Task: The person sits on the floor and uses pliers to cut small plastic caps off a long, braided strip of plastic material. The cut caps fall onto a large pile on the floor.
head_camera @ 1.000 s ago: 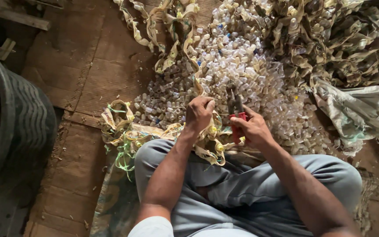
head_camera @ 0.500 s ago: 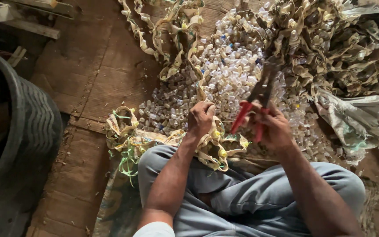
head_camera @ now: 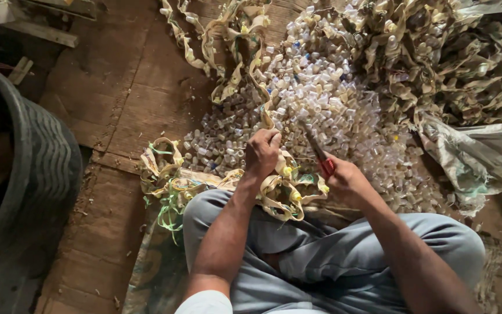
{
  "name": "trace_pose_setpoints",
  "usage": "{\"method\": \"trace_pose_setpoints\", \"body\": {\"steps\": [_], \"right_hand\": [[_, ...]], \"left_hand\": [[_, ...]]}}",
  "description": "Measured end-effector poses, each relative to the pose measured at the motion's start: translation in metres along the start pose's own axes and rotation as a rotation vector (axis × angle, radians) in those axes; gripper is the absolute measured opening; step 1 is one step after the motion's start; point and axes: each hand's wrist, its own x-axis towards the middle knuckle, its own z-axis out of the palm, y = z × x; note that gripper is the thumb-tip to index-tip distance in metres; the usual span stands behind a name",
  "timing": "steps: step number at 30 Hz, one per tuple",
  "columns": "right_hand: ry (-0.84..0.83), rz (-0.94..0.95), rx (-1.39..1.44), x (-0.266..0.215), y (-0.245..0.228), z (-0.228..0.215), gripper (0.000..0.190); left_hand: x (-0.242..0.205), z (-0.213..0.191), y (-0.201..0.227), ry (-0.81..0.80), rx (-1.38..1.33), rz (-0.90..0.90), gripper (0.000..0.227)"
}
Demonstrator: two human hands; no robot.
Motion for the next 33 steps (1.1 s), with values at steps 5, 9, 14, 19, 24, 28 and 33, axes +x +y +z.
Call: {"method": "trace_pose_setpoints", "body": {"steps": [5, 9, 14, 19, 24, 28, 33], "right_hand": [[0.095, 0.14, 0.229, 0.026, 0.051, 0.004, 0.066], [0.039, -0.116, -0.259, 0.032, 0.065, 0.001, 0.079], [0.028, -0.146, -0.183, 0.015, 0.046, 0.004, 0.078], [0.001, -0.452, -0.604, 0.009, 0.03, 0.01, 0.077], [0.04, -0.252, -0.448, 0.011, 0.034, 0.013, 0.074], [0.059, -0.53, -0.818, 0.008, 0.029, 0.013, 0.071], [0.062, -0.663, -0.896, 0.003, 0.014, 0.021, 0.073]], "left_hand": [[-0.001, -0.001, 0.001, 0.032, 0.022, 0.031, 0.016], [-0.001, 0.0, 0.001, 0.046, 0.036, 0.042, 0.016], [-0.001, 0.003, -0.004, 0.051, 0.052, 0.016, 0.017], [-0.001, 0.006, -0.008, 0.019, 0.061, 0.02, 0.018], [-0.001, 0.006, -0.009, -0.06, 0.082, 0.006, 0.02], [0.0, 0.003, -0.009, -0.101, 0.117, 0.038, 0.018], [-0.002, 0.001, -0.014, -0.043, 0.217, 0.256, 0.025]]}}
